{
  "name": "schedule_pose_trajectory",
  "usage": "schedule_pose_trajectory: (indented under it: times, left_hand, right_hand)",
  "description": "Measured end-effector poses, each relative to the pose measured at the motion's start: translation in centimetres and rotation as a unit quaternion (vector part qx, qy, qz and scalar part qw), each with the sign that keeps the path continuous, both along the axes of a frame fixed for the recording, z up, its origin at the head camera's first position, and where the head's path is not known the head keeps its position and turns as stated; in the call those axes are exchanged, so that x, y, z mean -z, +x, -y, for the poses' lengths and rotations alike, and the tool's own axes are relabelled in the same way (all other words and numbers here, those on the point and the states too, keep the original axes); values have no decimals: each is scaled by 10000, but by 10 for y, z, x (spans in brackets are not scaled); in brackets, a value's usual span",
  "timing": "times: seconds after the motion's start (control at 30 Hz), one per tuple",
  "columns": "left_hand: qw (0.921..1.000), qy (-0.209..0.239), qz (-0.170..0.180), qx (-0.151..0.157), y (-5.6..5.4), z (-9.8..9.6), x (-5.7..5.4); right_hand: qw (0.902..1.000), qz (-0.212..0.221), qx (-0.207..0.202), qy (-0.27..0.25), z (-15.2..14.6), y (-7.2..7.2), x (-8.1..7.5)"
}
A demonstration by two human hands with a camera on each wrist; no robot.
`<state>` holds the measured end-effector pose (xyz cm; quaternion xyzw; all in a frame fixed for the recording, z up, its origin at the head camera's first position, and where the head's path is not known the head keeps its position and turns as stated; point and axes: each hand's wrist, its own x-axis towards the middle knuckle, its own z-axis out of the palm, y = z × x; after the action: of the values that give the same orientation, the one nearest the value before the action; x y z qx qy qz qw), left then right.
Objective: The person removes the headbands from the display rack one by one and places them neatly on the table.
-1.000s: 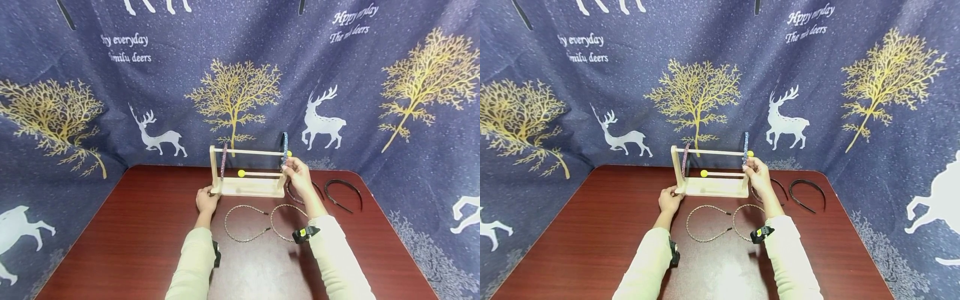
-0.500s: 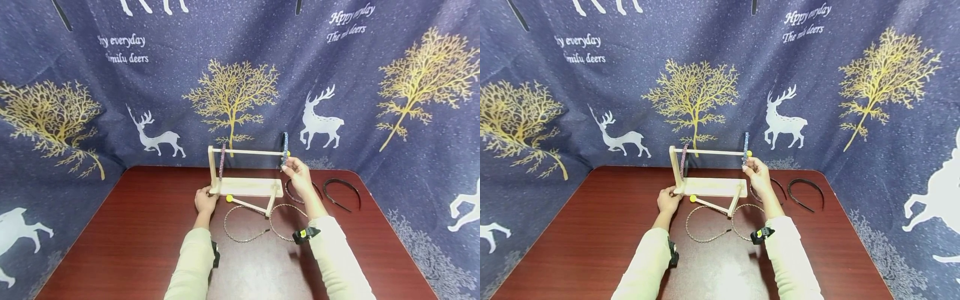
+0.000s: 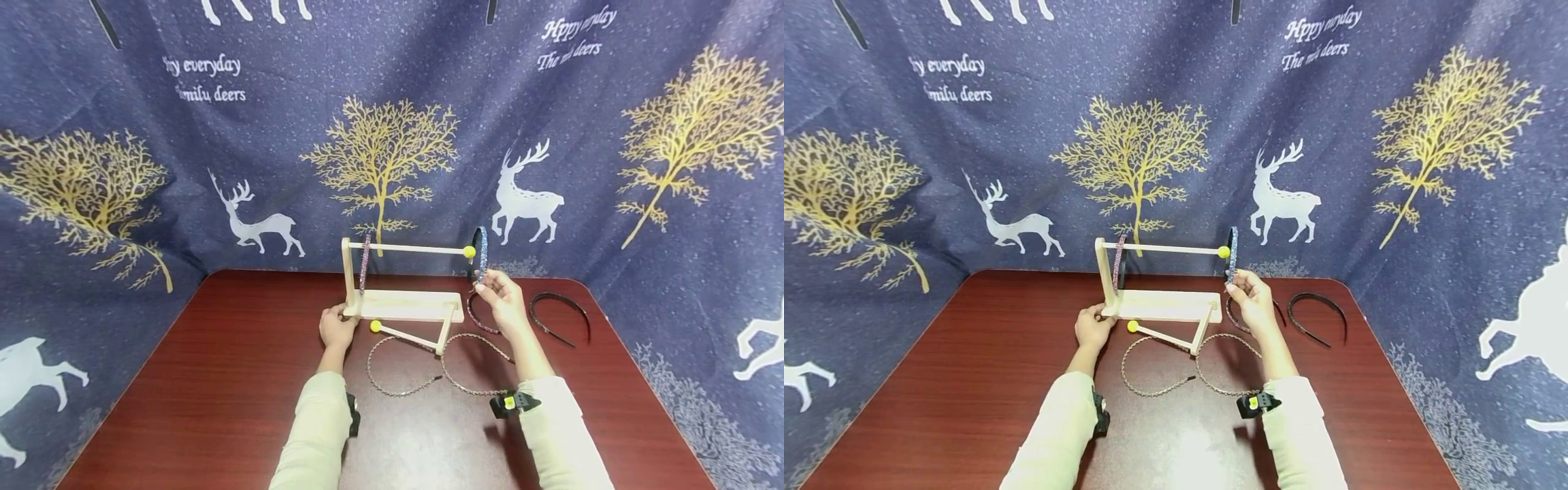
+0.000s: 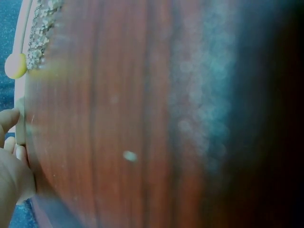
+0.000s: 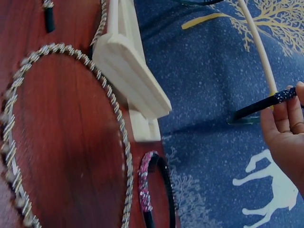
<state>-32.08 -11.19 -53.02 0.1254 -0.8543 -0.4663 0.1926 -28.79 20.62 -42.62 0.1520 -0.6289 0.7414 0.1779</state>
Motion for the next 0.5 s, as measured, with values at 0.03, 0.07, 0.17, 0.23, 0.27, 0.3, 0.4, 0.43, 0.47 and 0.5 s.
schedule_pose_trajectory:
  times: [0.03,0.07,0.17,0.23,0.27,0.3,0.4,0.43,0.47,0.5]
  left_hand:
    - [10000,-4,15,0,0,0,0]
    - [10000,-7,30,5,0,0,0]
    - [10000,-7,41,11,0,-1,-2]
    - [10000,-24,26,14,0,0,-2]
    - [10000,-26,18,17,-1,0,-2]
    - [10000,-33,11,11,-1,1,-2]
    - [10000,-65,10,-8,-1,1,-2]
    - [10000,-73,7,-14,-1,2,-2]
    - [10000,-73,2,-16,-1,2,-2]
    - [10000,-78,-6,-18,-1,2,-2]
  right_hand:
    - [10000,24,13,28,-2,2,1]
    - [9999,58,52,90,-5,3,2]
    - [9993,100,139,329,-12,7,5]
    - [9983,105,194,542,-16,10,5]
    - [9975,101,204,665,-18,11,6]
    - [9970,87,191,741,-20,13,6]
    - [9954,138,162,938,-25,18,6]
    - [9950,173,145,977,-26,19,7]
    - [9945,210,123,1014,-27,21,7]
    - [9941,249,120,1051,-28,23,7]
